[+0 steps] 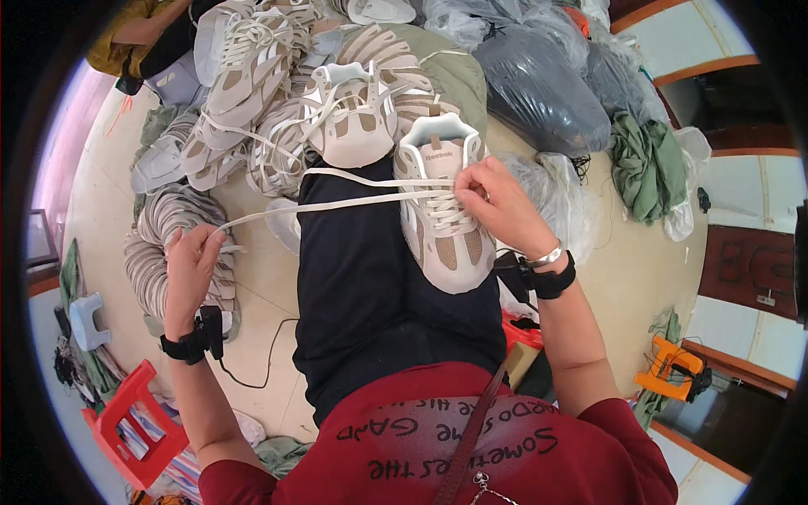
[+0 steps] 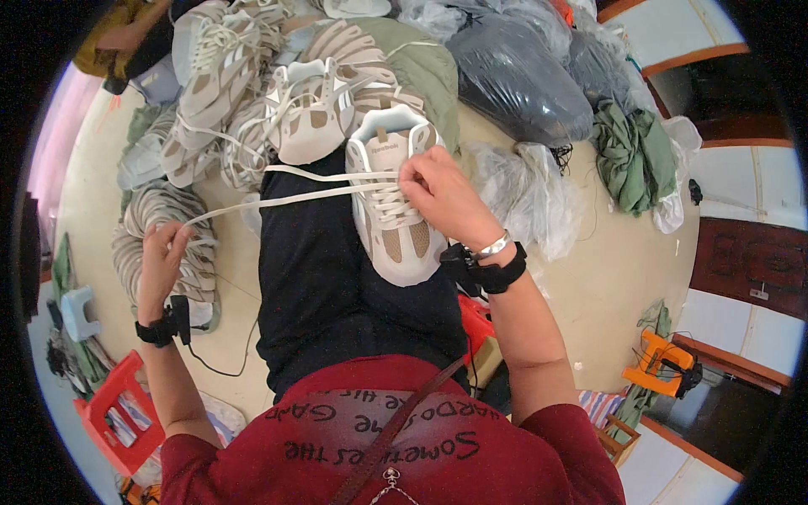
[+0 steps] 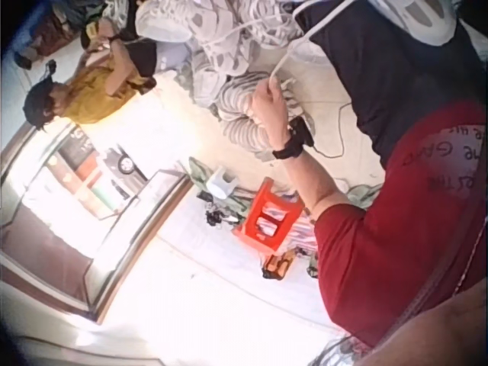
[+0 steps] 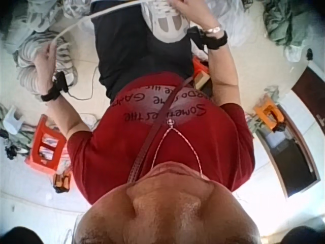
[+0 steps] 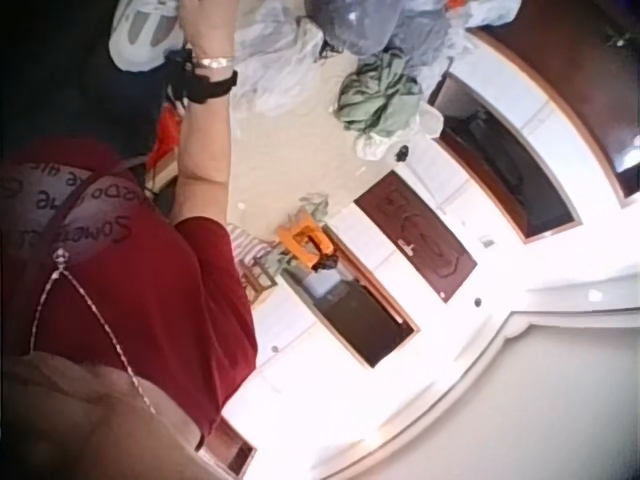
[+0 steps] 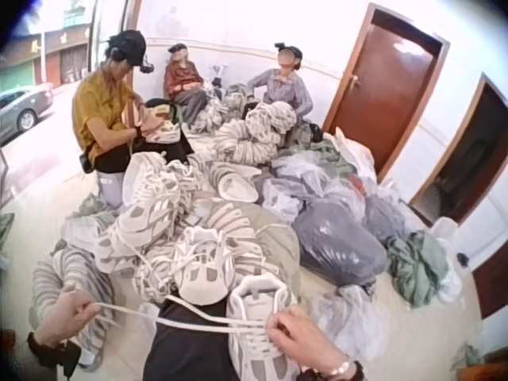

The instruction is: Lacing a series of shoes manually while sitting on the floor.

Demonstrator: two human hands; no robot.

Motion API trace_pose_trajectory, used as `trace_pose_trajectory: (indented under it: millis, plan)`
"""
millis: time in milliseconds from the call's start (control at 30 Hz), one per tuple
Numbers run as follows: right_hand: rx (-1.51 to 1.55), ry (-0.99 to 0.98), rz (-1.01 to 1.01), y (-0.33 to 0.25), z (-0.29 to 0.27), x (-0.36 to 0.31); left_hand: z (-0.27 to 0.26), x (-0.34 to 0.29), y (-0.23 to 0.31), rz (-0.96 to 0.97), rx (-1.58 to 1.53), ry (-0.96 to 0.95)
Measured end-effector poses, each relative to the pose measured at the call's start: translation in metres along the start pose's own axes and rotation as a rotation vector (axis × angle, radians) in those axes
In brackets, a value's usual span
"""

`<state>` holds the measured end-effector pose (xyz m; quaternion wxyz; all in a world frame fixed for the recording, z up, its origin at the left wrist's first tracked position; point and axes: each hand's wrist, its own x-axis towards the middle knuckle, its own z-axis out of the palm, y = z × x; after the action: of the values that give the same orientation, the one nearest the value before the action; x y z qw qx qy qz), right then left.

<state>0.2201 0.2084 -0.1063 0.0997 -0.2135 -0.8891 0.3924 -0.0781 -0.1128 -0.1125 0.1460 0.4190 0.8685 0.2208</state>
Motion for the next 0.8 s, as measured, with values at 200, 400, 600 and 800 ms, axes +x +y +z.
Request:
trace_pose_trajectory:
  millis: [200,400,600,800]
  plan:
    - [-0.088,0.075,-0.026,0.000,0.007,0.006,0.001,-0.011,-0.041,-0.033,0.221,0.059]
    - [0.045,0.127,0.108,-0.010,0.008,0.003,-0.005,-0.047,-0.111,-0.304,0.628,0.122]
    - [-0.140,0.147,-0.054,-0.027,0.017,0.009,-0.010,-0.093,-0.185,-0.415,0.520,0.127]
    - [-0.204,0.052,-0.080,-0.010,0.014,0.022,0.017,-0.093,-0.176,-0.792,-0.122,0.095]
